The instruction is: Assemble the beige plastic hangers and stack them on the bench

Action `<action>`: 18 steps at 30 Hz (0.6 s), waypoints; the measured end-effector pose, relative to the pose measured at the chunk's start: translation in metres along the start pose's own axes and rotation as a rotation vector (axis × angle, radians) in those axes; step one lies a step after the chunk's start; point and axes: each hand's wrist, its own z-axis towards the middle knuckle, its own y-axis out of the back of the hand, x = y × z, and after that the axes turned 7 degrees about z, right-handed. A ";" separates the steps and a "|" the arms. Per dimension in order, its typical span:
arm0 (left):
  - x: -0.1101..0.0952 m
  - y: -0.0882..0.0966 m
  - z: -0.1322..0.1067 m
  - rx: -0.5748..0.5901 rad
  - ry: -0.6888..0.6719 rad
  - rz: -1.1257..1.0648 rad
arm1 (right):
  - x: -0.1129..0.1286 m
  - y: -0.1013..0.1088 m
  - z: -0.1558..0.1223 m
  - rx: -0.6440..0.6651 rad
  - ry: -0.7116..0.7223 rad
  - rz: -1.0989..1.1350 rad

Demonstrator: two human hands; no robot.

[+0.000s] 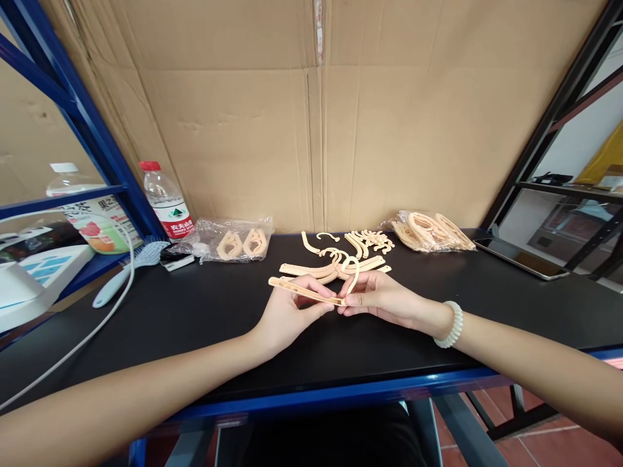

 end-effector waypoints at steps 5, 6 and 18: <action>-0.004 -0.002 -0.002 -0.052 -0.039 0.096 | 0.000 -0.003 0.000 -0.002 0.022 0.004; -0.004 -0.003 -0.003 -0.059 -0.054 0.117 | 0.000 -0.003 -0.001 -0.007 0.031 -0.002; -0.006 -0.004 -0.001 -0.048 0.002 0.067 | -0.003 -0.010 0.004 -0.078 0.163 -0.017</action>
